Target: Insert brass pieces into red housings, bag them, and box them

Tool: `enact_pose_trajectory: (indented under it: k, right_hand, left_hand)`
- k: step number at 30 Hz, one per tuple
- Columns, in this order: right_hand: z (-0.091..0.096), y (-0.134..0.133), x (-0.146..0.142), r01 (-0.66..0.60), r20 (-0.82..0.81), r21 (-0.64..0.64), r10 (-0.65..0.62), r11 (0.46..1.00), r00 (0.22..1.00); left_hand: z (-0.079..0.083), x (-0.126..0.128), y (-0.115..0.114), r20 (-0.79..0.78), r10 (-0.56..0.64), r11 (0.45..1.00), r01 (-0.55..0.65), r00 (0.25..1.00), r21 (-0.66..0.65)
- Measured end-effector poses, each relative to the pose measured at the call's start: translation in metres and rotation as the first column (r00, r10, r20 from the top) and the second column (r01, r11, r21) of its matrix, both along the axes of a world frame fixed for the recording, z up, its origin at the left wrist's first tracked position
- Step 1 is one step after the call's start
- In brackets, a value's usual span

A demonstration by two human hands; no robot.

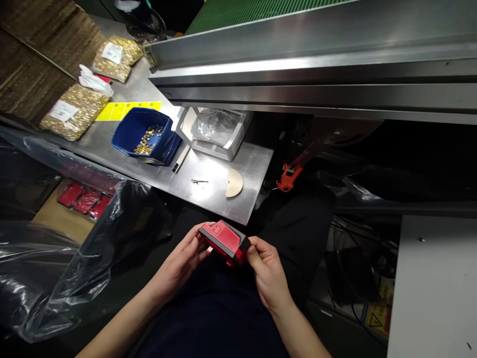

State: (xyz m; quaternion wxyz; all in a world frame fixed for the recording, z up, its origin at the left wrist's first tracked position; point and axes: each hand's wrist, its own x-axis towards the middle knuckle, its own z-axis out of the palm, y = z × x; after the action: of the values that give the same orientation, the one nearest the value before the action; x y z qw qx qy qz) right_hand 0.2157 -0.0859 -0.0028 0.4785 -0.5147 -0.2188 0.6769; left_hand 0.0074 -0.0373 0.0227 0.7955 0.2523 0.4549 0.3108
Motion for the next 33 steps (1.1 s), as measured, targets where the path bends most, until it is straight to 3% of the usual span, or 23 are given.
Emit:
enact_pose_trajectory:
  k: [9, 14, 19, 29, 33]
  right_hand:
    - [0.008, 0.002, -0.006, 0.049, -0.226, -0.164, -0.086, 0.985, 0.97]
    - [-0.002, 0.003, -0.007, 0.036, -0.343, -0.327, -0.154, 0.944, 0.927]
    - [-0.009, 0.001, -0.009, 0.095, -0.334, -0.452, -0.266, 0.887, 0.904]
    - [-0.008, 0.003, -0.013, 0.034, -0.346, -0.454, -0.212, 0.89, 0.914]
    - [-0.003, 0.004, -0.013, 0.029, -0.328, -0.376, -0.162, 0.926, 0.931]
  left_hand:
    - [-0.003, 0.001, 0.0, -0.106, 0.035, 0.999, -0.032, 0.994, 0.032]
    - [0.0, 0.001, 0.002, -0.052, 0.037, 0.998, -0.039, 0.998, -0.047]
    - [-0.002, 0.002, 0.001, 0.025, 0.064, 0.986, -0.06, 0.998, -0.157]
    - [-0.001, -0.003, -0.001, 0.072, 0.047, 0.991, -0.038, 0.996, -0.131]
    - [-0.005, -0.005, 0.0, 0.063, 0.046, 0.99, -0.037, 0.997, -0.135]
